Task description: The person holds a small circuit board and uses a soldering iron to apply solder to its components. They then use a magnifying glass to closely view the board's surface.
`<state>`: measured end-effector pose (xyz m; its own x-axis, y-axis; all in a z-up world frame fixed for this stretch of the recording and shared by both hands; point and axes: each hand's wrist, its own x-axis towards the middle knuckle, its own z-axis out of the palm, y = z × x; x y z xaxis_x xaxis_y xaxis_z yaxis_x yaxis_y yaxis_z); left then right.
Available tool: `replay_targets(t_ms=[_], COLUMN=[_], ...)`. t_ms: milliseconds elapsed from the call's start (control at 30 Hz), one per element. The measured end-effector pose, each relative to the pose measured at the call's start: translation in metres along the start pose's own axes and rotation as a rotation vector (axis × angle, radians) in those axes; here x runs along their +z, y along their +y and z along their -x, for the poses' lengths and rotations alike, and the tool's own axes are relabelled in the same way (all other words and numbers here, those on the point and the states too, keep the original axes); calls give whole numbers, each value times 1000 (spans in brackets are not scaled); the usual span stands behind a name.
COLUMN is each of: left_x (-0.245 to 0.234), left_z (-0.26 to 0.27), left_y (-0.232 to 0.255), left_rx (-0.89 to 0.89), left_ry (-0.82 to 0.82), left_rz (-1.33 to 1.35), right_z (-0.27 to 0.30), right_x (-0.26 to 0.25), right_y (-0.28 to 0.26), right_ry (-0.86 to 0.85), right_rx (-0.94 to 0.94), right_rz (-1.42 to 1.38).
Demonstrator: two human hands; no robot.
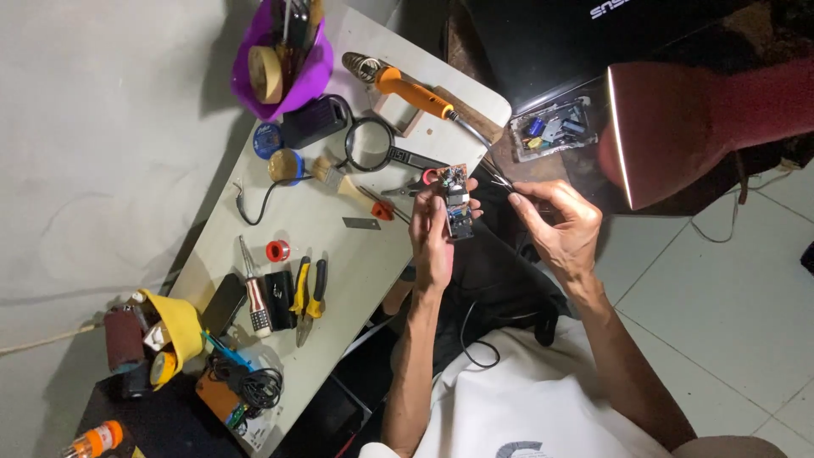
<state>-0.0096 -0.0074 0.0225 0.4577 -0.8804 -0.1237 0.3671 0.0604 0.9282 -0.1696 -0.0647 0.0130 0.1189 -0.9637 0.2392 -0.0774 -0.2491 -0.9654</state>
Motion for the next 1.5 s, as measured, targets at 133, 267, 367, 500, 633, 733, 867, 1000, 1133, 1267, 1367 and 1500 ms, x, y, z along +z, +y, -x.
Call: replay_targets(t_ms=[133,267,367,500,633,733,867,1000,1133,1267,1367,1500], left_x=[-1,0,-5,-11,-13,-16,-20,-22,-25,-26,-26,-28], left_z=[-1,-3,-3,-2,0,2,3,3,-1,-3,-5,-8], left_y=[-12,-16,-24,-31,-35,-36,-38,-40,-44,-44,-42,-47], left_rx=[1,22,41,88,123,119,102,63,38,13,0,7], left_ry=[-68,-126,-162,-191,-228,-253,-284,-290,-294,-288,-294,-289], left_rz=[44,46,42,116,132,157,201,243,282,330,359,348], right_z=[-1,-2,-1,-2,1,3,6,9,9,8,7,4], right_x=[1,1,1,2,2,2,2,0,1,3,4,4], right_y=[2,2,1,-10,-16,-20,-27,-28,-28,-34,-37,-38], right_ry=[16,21,22,31,15,3,-15,-32,-41,-55,-62,-70], right_rx=[33,45,43,20,27,11,11,-1,20,64,88,117], right_rz=[-29,-55,-56,-72,-81,-80,-83,-85,-98,-141,-176,-211])
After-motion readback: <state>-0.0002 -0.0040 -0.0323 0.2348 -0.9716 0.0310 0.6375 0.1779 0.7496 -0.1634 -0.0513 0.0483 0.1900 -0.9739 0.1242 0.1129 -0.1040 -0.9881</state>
